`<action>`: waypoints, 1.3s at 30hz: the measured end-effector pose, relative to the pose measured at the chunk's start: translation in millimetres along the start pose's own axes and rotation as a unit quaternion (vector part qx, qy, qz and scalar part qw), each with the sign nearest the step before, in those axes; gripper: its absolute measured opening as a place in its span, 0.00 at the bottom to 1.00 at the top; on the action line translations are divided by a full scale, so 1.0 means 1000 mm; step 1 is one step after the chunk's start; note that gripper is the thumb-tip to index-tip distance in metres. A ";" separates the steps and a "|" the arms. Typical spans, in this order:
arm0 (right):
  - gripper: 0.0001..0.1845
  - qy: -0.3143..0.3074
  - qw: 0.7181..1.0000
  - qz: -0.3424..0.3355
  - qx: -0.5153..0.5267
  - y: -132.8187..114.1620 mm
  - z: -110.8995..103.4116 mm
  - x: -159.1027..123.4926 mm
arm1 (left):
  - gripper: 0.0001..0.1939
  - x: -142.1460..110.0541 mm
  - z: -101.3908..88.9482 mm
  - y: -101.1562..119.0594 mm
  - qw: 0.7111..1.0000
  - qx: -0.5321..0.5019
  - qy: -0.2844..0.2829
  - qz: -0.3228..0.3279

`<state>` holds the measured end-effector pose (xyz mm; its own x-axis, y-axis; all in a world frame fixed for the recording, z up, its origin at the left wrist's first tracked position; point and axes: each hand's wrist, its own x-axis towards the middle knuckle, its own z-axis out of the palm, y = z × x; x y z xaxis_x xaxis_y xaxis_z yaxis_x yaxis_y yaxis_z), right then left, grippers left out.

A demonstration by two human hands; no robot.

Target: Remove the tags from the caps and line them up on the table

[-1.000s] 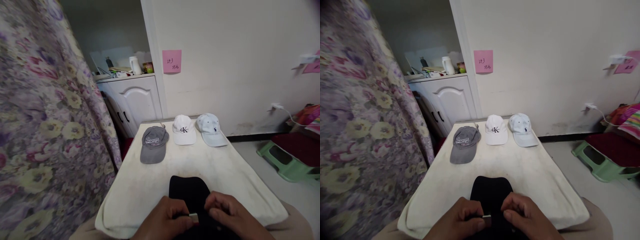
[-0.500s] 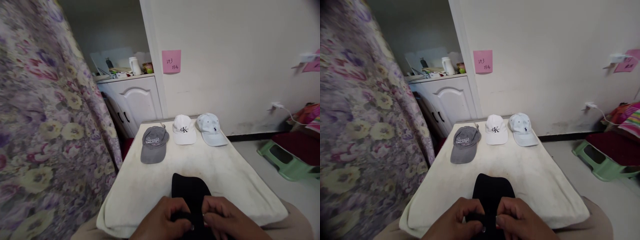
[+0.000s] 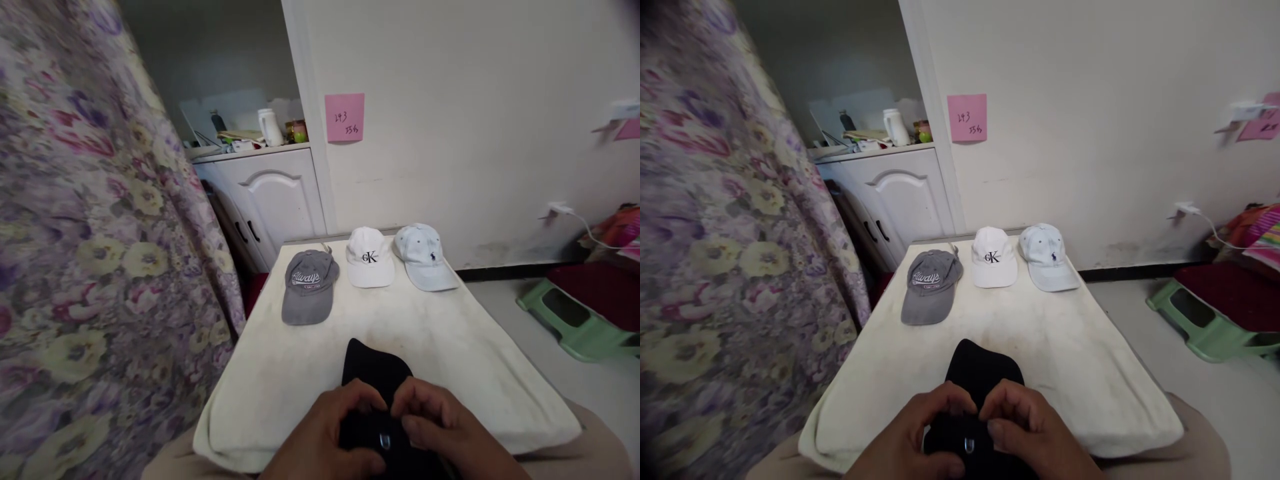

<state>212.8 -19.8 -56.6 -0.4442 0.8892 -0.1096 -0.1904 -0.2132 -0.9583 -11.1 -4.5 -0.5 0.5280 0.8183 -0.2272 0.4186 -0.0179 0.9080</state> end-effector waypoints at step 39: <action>0.23 -0.033 0.999 0.003 -0.011 0.003 0.008 -0.001 | 0.09 -0.012 0.031 -0.040 0.930 0.219 0.135 0.261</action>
<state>205.4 -24.8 -56.7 -0.5027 0.8589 -0.0977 -0.1691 -0.2085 -0.9633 -11.7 -31.1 -45.2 0.5641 0.7453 0.3554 0.4486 -0.6380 0.6259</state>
